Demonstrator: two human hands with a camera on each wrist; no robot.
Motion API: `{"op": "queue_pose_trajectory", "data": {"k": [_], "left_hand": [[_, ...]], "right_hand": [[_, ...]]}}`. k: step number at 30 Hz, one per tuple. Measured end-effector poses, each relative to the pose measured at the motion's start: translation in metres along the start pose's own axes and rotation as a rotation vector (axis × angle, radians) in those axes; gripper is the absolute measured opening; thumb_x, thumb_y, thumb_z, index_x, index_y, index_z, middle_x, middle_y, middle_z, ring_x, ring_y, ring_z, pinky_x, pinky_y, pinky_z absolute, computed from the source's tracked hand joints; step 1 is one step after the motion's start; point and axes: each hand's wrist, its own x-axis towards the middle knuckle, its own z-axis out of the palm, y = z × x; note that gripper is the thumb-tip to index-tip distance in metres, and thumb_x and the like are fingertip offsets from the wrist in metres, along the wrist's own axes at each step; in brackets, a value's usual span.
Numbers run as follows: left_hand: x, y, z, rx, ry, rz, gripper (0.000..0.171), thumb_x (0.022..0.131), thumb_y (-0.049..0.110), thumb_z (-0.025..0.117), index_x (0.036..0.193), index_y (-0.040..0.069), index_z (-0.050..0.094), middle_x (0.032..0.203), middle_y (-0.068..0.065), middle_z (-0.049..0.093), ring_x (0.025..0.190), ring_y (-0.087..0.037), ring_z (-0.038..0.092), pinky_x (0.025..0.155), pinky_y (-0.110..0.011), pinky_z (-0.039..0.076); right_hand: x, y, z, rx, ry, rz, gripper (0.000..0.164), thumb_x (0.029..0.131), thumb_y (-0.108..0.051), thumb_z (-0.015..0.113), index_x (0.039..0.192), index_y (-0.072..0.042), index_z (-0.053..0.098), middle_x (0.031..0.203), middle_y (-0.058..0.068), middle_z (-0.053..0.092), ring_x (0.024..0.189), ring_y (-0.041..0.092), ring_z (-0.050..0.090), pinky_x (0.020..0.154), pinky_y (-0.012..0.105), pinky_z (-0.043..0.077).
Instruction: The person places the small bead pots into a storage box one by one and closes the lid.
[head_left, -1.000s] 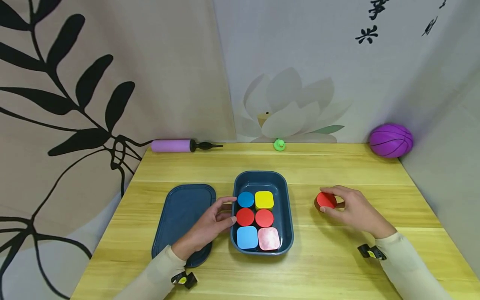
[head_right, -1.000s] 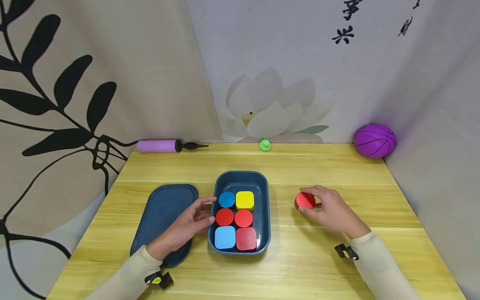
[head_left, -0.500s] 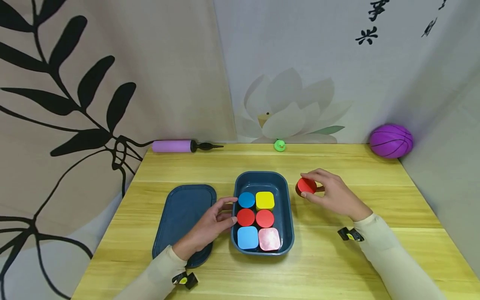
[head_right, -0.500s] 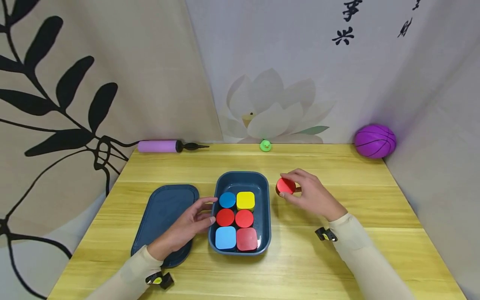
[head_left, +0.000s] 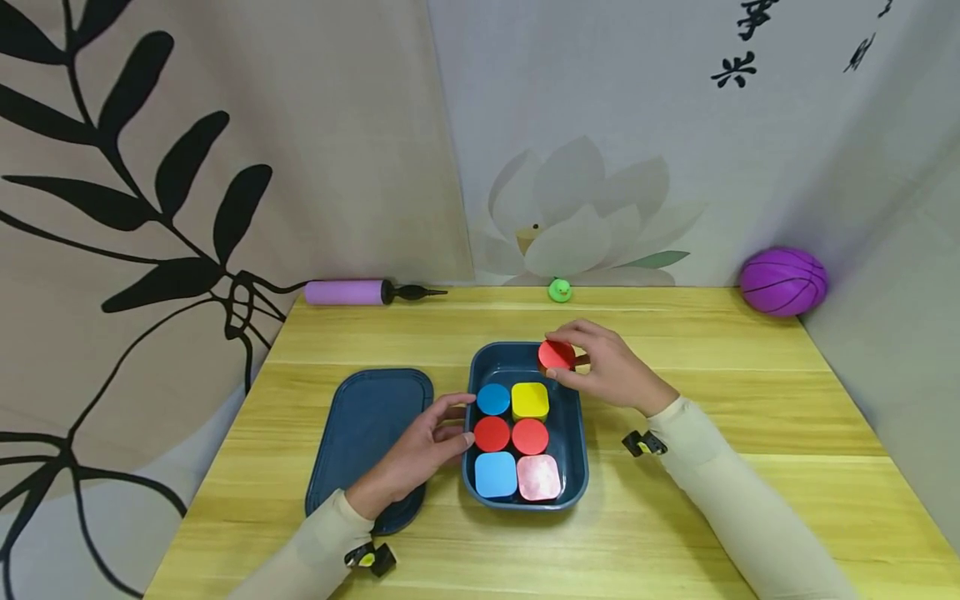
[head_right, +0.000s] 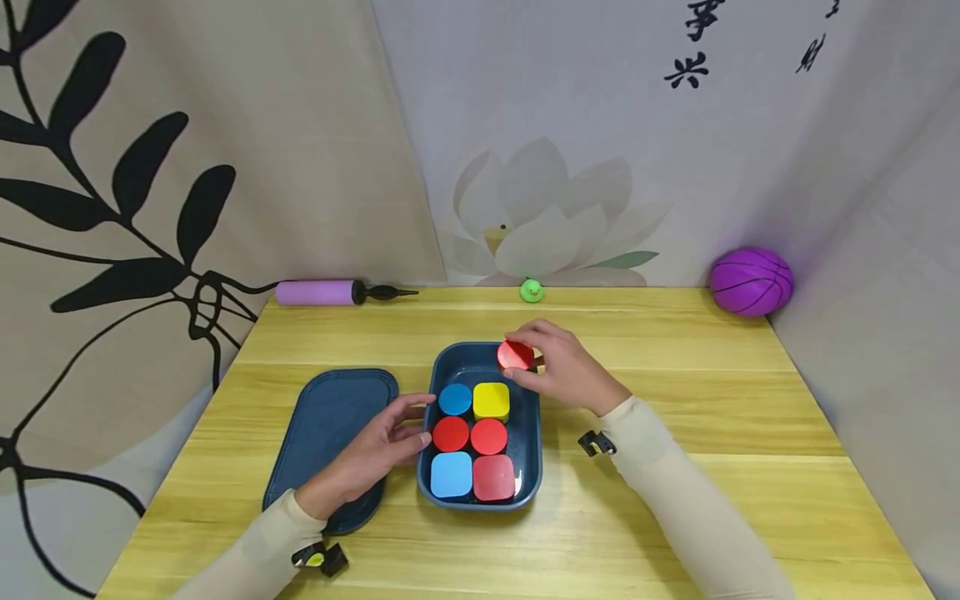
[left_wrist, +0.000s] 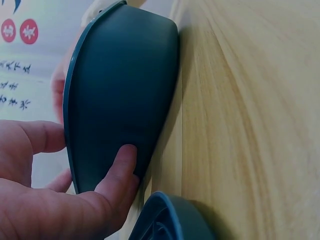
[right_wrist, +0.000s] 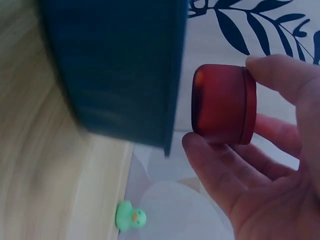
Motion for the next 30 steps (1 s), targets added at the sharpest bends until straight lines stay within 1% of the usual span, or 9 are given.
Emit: {"op": "queue_pose_trajectory", "data": {"k": [4, 8, 15, 20, 23, 27, 30], "left_hand": [[0.0, 0.0, -0.001, 0.005, 0.002, 0.004, 0.061, 0.106, 0.018, 0.066, 0.162, 0.019, 0.039, 0.16, -0.021, 0.042, 0.139, -0.038, 0.057, 0.101, -0.044, 0.06], [0.0, -0.001, -0.001, 0.007, 0.003, 0.003, 0.061, 0.106, 0.019, 0.066, 0.161, 0.02, 0.039, 0.161, -0.021, 0.042, 0.14, -0.038, 0.056, 0.101, -0.044, 0.06], [-0.001, -0.001, -0.001, 0.014, 0.003, 0.0, 0.061, 0.107, 0.02, 0.065, 0.162, 0.019, 0.039, 0.16, -0.022, 0.042, 0.141, -0.038, 0.055, 0.102, -0.045, 0.059], [-0.001, 0.0, 0.0, 0.014, 0.003, -0.002, 0.06, 0.107, 0.02, 0.065, 0.161, 0.019, 0.039, 0.16, -0.022, 0.042, 0.142, -0.039, 0.055, 0.102, -0.045, 0.059], [0.0, 0.0, 0.0, 0.013, 0.003, -0.006, 0.06, 0.107, 0.019, 0.064, 0.161, 0.02, 0.04, 0.161, -0.022, 0.042, 0.142, -0.039, 0.054, 0.103, -0.045, 0.059], [0.0, 0.0, 0.0, 0.014, 0.004, -0.009, 0.06, 0.107, 0.02, 0.065, 0.161, 0.02, 0.039, 0.161, -0.021, 0.042, 0.142, -0.039, 0.055, 0.102, -0.045, 0.059], [-0.001, 0.0, -0.001, 0.008, 0.002, -0.007, 0.061, 0.107, 0.02, 0.065, 0.162, 0.019, 0.039, 0.161, -0.022, 0.041, 0.142, -0.039, 0.055, 0.102, -0.045, 0.059]], "right_hand": [[0.013, -0.003, 0.013, -0.006, -0.003, -0.02, 0.054, 0.091, -0.03, 0.087, 0.136, -0.006, 0.07, 0.128, 0.006, 0.065, 0.109, 0.021, 0.065, 0.083, 0.034, 0.065], [0.024, -0.006, 0.025, -0.034, -0.004, -0.049, 0.053, 0.091, -0.033, 0.086, 0.134, -0.006, 0.071, 0.126, 0.007, 0.068, 0.107, 0.021, 0.065, 0.086, 0.034, 0.063], [0.038, -0.009, 0.044, -0.065, -0.007, -0.036, 0.052, 0.091, -0.036, 0.086, 0.132, -0.008, 0.073, 0.125, 0.007, 0.074, 0.109, 0.022, 0.068, 0.092, 0.038, 0.062], [0.044, -0.009, 0.054, -0.081, -0.049, -0.014, 0.052, 0.092, -0.037, 0.084, 0.133, -0.008, 0.073, 0.128, 0.007, 0.072, 0.114, 0.024, 0.068, 0.097, 0.04, 0.061], [0.044, -0.009, 0.059, -0.106, -0.07, -0.015, 0.053, 0.093, -0.039, 0.083, 0.133, -0.006, 0.072, 0.13, 0.009, 0.071, 0.116, 0.025, 0.067, 0.098, 0.04, 0.061], [0.044, -0.009, 0.065, -0.144, -0.075, -0.016, 0.053, 0.093, -0.04, 0.083, 0.132, -0.005, 0.073, 0.13, 0.009, 0.068, 0.116, 0.025, 0.067, 0.1, 0.039, 0.06], [0.044, -0.009, 0.069, -0.171, -0.072, -0.019, 0.05, 0.093, -0.04, 0.083, 0.128, -0.005, 0.075, 0.128, 0.009, 0.067, 0.115, 0.024, 0.066, 0.1, 0.038, 0.06]]}}
